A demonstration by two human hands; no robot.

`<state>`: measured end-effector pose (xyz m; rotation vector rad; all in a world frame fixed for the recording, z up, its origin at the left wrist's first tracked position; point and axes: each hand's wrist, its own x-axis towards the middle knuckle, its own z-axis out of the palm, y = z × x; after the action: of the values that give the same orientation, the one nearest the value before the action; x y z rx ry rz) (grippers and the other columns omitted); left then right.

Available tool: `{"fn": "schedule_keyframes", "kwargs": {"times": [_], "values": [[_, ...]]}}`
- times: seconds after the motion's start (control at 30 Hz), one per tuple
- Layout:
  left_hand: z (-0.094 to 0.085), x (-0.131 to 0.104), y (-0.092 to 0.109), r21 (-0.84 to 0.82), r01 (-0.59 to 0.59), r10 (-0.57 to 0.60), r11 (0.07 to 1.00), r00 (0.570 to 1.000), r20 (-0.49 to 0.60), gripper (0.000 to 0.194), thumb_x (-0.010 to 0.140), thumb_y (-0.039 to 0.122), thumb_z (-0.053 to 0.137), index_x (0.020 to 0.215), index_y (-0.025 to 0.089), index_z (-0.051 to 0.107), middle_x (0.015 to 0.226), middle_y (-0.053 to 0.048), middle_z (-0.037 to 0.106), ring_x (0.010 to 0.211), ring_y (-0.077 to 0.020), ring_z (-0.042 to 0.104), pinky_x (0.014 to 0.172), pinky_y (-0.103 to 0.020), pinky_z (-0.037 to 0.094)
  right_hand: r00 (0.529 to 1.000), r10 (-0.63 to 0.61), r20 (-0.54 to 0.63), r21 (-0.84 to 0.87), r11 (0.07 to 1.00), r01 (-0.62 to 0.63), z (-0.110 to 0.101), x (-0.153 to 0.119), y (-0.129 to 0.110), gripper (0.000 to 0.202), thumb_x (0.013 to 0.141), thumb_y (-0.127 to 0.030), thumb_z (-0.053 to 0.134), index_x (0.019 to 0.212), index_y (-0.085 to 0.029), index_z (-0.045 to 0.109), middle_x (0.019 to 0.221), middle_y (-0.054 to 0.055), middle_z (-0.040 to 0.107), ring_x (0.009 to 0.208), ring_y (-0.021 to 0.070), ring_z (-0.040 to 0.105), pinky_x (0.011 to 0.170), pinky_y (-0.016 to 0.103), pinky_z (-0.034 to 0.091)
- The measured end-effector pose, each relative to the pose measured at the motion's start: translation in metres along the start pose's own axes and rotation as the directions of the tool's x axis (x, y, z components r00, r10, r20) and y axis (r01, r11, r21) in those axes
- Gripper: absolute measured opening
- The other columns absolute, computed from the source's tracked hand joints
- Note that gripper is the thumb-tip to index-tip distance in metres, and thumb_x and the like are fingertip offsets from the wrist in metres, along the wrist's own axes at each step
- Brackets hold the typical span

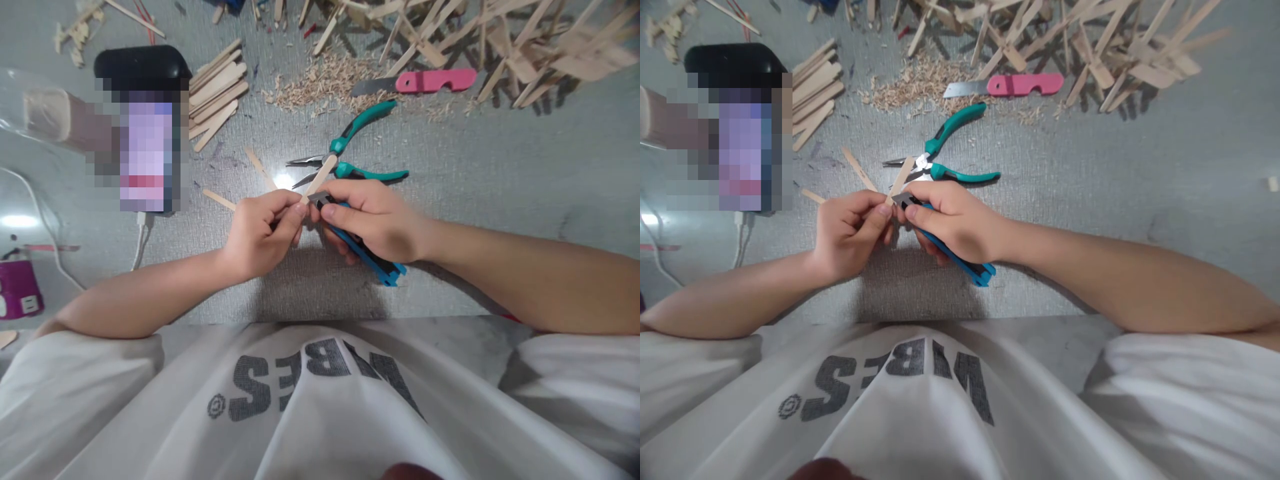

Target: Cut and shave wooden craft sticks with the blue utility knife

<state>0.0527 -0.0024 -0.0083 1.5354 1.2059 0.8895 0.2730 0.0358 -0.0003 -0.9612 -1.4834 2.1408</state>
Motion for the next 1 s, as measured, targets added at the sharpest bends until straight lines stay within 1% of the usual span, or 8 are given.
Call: {"fn": "schedule_keyframes", "kwargs": {"times": [0.1, 0.17, 0.23, 0.37, 0.5, 0.6, 0.77, 1.0], "values": [[0.0004, -0.0001, -0.0019, -0.009, 0.001, -0.001, 1.0, 1.0, -0.004, 0.048, 0.113, 0.061, 0.064, 0.093, 0.019, 0.077, 0.06, -0.001, 0.069, 0.049, -0.0104, 0.056, 0.048, -0.024, 0.042, 1.0, -0.02, 0.004, -0.003, 1.0, 0.02, -0.0011, 0.0001, 0.0009, 0.019, 0.112, -0.037, 0.06, 0.1, -0.023, 0.059, 0.056, -0.006, 0.059, 0.042, 0.0124, 0.053, 0.04, 0.023, 0.047], [0.001, -0.0005, -0.0027, 0.006, 0.003, -0.002, 1.0, 1.0, -0.017, 0.047, 0.113, 0.06, 0.063, 0.095, 0.019, 0.077, 0.061, -0.001, 0.07, 0.049, -0.0104, 0.057, 0.048, -0.024, 0.042, 0.999, -0.039, -0.004, -0.009, 0.999, 0.039, -0.0012, 0.0, 0.0019, 0.02, 0.113, -0.039, 0.059, 0.101, -0.023, 0.059, 0.056, -0.006, 0.059, 0.041, 0.0125, 0.053, 0.041, 0.023, 0.046], [0.0013, -0.0012, -0.0026, 0.046, -0.01, 0.011, 0.999, 0.999, -0.031, 0.043, 0.114, 0.055, 0.062, 0.094, 0.019, 0.076, 0.061, 0.0, 0.07, 0.049, -0.0103, 0.056, 0.048, -0.024, 0.042, 0.999, -0.045, -0.012, -0.019, 0.999, 0.045, -0.0006, -0.0001, 0.0021, 0.019, 0.113, -0.037, 0.058, 0.101, -0.023, 0.058, 0.056, -0.006, 0.06, 0.041, 0.0127, 0.054, 0.042, 0.024, 0.046], [0.0014, -0.0024, -0.0004, 0.152, -0.059, 0.066, 0.987, 0.997, -0.041, 0.034, 0.114, 0.039, 0.061, 0.09, 0.02, 0.076, 0.062, 0.0, 0.07, 0.054, -0.0113, 0.06, 0.056, -0.025, 0.048, 1.0, -0.027, -0.005, -0.033, 0.999, 0.027, 0.0007, -0.0005, -0.0006, 0.014, 0.112, -0.03, 0.059, 0.1, -0.023, 0.059, 0.057, -0.006, 0.06, 0.043, 0.0127, 0.055, 0.04, 0.023, 0.048], [0.0015, -0.0022, 0.0007, 0.167, -0.075, 0.083, 0.983, 0.996, -0.038, 0.031, 0.112, 0.029, 0.06, 0.088, 0.019, 0.076, 0.063, 0.0, 0.071, 0.054, -0.0101, 0.061, 0.057, -0.024, 0.049, 1.0, -0.014, 0.012, -0.039, 0.999, 0.014, 0.0, -0.0006, -0.0041, 0.012, 0.11, -0.022, 0.056, 0.099, -0.022, 0.06, 0.057, -0.006, 0.059, 0.042, 0.0123, 0.053, 0.039, 0.022, 0.049], [0.0014, -0.0017, 0.0004, 0.168, -0.065, 0.075, 0.984, 0.996, -0.055, 0.03, 0.111, 0.029, 0.061, 0.087, 0.019, 0.077, 0.064, 0.001, 0.072, 0.054, -0.0097, 0.06, 0.056, -0.023, 0.048, 1.0, -0.021, 0.016, -0.047, 0.999, 0.022, -0.0005, -0.0003, -0.004, 0.011, 0.11, -0.021, 0.057, 0.1, -0.021, 0.061, 0.057, -0.006, 0.059, 0.042, 0.0117, 0.054, 0.039, 0.021, 0.049], [0.0017, -0.0018, 0.0, 0.171, -0.047, 0.058, 0.984, 0.996, -0.063, 0.032, 0.113, 0.034, 0.062, 0.09, 0.019, 0.077, 0.066, -0.001, 0.075, 0.054, -0.0104, 0.062, 0.055, -0.024, 0.048, 0.999, -0.046, -0.002, -0.037, 0.998, 0.046, 0.0011, 0.0004, -0.0026, 0.014, 0.112, -0.024, 0.054, 0.099, -0.022, 0.06, 0.055, -0.007, 0.059, 0.041, 0.012, 0.054, 0.039, 0.021, 0.047], [0.0037, -0.0025, 0.0, 0.182, -0.082, 0.097, 0.98, 0.992, -0.078, 0.026, 0.109, 0.027, 0.064, 0.09, 0.017, 0.079, 0.068, 0.0, 0.077, 0.054, -0.0082, 0.064, 0.056, -0.021, 0.049, 0.999, -0.043, 0.0, -0.095, 0.995, 0.043, 0.001, 0.0003, -0.0029, 0.011, 0.111, -0.022, 0.056, 0.1, -0.021, 0.061, 0.057, -0.006, 0.06, 0.042, 0.0127, 0.055, 0.04, 0.023, 0.047]]}}
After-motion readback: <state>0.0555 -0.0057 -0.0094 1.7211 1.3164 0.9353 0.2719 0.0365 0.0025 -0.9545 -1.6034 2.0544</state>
